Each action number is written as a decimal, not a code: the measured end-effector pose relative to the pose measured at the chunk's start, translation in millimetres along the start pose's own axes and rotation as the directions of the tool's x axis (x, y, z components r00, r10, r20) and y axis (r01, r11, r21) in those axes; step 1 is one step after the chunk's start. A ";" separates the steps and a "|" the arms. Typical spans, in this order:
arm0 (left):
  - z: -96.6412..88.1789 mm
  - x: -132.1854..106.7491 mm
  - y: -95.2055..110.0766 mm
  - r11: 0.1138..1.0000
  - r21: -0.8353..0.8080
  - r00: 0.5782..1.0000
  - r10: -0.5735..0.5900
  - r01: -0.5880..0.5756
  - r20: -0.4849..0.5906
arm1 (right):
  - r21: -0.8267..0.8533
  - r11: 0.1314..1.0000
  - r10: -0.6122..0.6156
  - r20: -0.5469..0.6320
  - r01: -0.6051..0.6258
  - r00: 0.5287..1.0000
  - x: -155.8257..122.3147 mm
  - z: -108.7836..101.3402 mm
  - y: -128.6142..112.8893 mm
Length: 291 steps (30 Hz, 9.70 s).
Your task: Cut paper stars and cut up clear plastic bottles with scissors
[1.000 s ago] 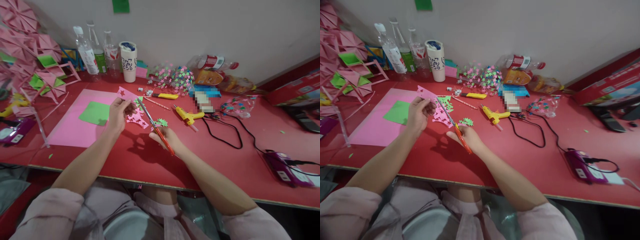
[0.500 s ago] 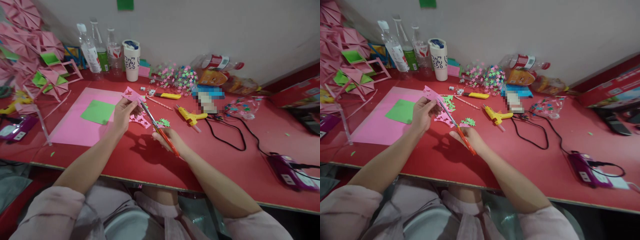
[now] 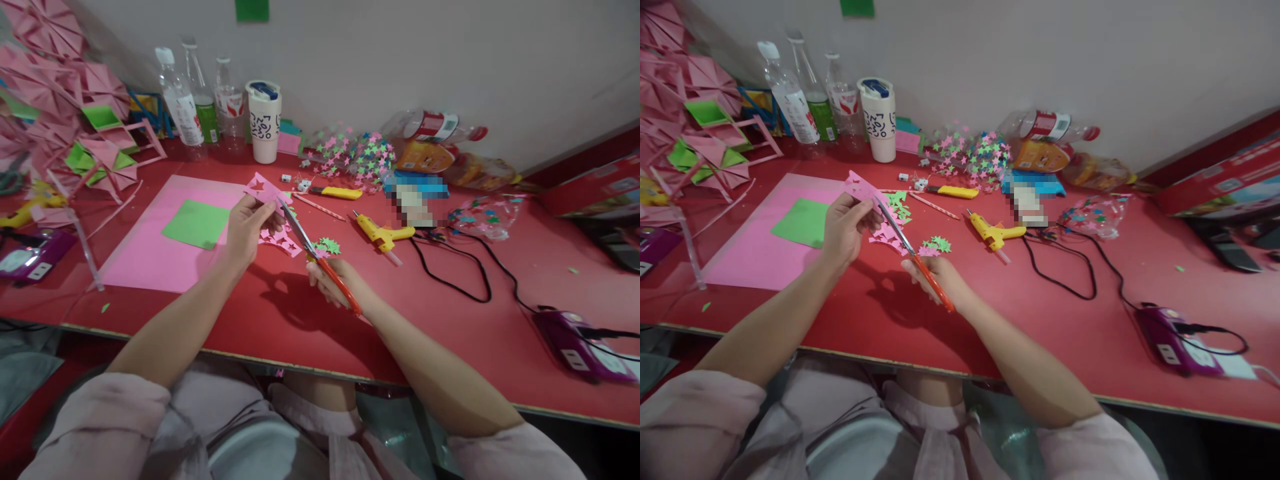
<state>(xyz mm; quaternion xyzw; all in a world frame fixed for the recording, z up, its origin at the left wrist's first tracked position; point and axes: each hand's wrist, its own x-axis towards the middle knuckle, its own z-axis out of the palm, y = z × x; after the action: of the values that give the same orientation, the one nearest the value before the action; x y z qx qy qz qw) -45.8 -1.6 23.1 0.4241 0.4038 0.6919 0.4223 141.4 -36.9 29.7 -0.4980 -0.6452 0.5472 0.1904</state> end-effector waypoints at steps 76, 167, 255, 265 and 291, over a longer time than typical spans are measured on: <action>0.2 -1.0 -1.0 0.990 -0.130 0.997 -0.049 0.056 0.060 | 0.057 0.995 -0.093 0.103 0.088 0.990 0.3 -2.0 5.0; -5.9 4.3 -0.3 0.987 -0.137 0.991 -0.072 0.087 0.109 | 0.077 0.997 0.017 -0.044 -0.013 0.999 -4.8 11.5 -1.7; -14.9 9.5 5.7 0.991 0.111 0.993 0.060 -0.072 0.104 | 0.000 0.999 0.051 0.026 -0.051 0.998 -4.1 3.2 -3.3; -9.9 6.3 7.5 1.000 0.007 0.992 0.005 -0.006 0.127 | -0.009 1.000 -0.014 0.122 0.015 0.992 -1.0 0.4 2.8; -9.2 5.3 3.7 0.998 -0.052 0.986 -0.026 0.036 0.167 | 0.004 1.000 -0.006 0.084 0.006 0.996 -3.8 2.0 -0.5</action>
<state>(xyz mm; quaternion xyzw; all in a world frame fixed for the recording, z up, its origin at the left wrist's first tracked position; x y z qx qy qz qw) -56.7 0.3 24.9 0.4622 0.3548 0.6583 0.4766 141.3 -41.1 30.6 -0.4723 -0.6532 0.5682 0.1658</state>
